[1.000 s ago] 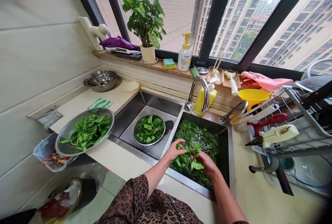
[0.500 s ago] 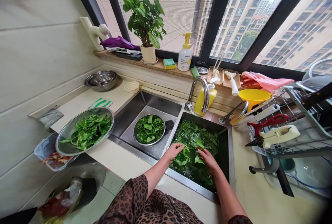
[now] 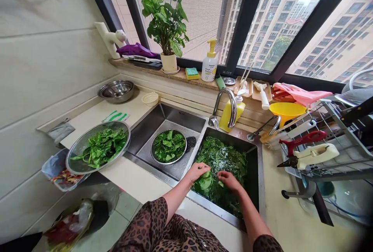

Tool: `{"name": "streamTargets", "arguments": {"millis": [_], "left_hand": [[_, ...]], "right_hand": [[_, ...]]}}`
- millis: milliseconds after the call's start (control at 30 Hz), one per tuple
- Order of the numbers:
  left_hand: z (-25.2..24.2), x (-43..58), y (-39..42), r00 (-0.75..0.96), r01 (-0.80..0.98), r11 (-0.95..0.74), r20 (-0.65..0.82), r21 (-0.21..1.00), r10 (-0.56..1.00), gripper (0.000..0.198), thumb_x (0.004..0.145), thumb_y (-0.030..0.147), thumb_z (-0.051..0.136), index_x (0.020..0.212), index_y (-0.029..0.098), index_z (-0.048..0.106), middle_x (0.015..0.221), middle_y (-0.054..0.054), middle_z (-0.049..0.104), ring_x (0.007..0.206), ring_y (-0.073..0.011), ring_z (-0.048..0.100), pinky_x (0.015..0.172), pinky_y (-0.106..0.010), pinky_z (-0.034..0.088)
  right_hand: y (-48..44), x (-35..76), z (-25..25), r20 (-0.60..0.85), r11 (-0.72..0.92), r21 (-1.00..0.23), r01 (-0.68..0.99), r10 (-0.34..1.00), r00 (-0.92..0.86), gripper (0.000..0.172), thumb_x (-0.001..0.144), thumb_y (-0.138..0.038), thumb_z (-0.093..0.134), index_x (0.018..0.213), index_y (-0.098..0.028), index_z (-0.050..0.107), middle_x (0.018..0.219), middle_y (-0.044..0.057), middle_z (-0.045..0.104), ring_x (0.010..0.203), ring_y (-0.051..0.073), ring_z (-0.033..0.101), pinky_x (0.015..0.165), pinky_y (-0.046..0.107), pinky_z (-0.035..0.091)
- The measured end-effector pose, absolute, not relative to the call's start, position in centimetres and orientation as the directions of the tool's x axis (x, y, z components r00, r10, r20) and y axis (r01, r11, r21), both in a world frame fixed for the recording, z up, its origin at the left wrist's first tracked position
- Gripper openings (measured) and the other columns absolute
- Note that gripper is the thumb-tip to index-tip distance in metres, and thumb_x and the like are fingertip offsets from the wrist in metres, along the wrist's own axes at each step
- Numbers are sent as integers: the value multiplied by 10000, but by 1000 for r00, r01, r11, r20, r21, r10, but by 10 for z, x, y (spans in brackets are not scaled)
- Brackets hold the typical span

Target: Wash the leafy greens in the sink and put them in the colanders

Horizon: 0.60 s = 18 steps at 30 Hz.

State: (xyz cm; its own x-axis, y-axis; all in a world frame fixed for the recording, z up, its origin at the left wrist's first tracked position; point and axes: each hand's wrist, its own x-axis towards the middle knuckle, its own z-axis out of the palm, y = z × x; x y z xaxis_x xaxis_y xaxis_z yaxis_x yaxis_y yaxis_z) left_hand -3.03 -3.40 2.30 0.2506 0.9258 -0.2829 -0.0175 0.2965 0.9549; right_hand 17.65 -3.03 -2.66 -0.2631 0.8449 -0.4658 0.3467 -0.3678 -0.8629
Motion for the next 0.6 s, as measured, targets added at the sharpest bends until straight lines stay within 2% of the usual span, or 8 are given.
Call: {"name": "streamTargets", "arguments": {"millis": [67,167,267,333,400,500,600], "left_hand": [[24,-29,-36,258,-101,348,-313,932,914,386,587,348,688,451,147,388,919,-96,627,767,-189,606,744,-319,433],[28,-26,-39,290,-210,422,-357,882,888,283,565,267,686,556,141,433,970,-95,606,674,-176,621,655,-331,463],[39,-22,-39,281,-155,338,-287,928,916,171,605,224,657,694,145,534,867,-49,617,698,-155,601,685,-309,462],[48,-19,-38,249,-54,192,-173,980,953,125,640,202,639,738,143,587,795,-29,611,763,-150,576,772,-300,436],[56,-15,-35,233,28,85,-89,996,968,148,664,188,630,807,148,623,775,-19,600,795,-149,557,838,-305,404],[67,-11,-33,231,93,-2,-20,996,973,383,646,162,657,1025,189,606,824,-11,593,863,-162,546,907,-330,366],[75,-6,-33,297,125,-119,77,985,952,593,605,149,695,1169,245,541,993,-27,573,998,-188,508,950,-340,338]], "right_hand": [[-27,187,-10,-462,-446,-887,120,860,-219,266,628,-414,658,791,-206,626,642,-22,600,552,115,507,523,238,380],[-30,198,12,-484,-514,-818,-256,857,-176,281,629,-364,707,859,-227,624,770,-8,629,639,118,555,581,238,430],[-34,203,24,-464,-487,-753,-444,870,-166,295,598,-307,752,861,-241,638,841,-1,637,750,135,586,678,260,466],[-37,203,29,-433,-449,-732,-512,887,-160,284,584,-281,765,838,-247,641,818,-12,629,736,127,588,679,251,470],[-38,200,36,-413,-442,-718,-538,892,-182,257,594,-274,760,818,-247,637,753,-26,607,658,104,571,609,218,459],[-41,193,52,-403,-503,-701,-506,864,-302,194,622,-266,743,767,-219,623,671,-37,555,561,70,516,509,176,405],[-44,184,71,-380,-543,-724,-426,829,-410,160,642,-258,731,720,-185,612,624,-35,529,533,61,480,506,175,389]]}}
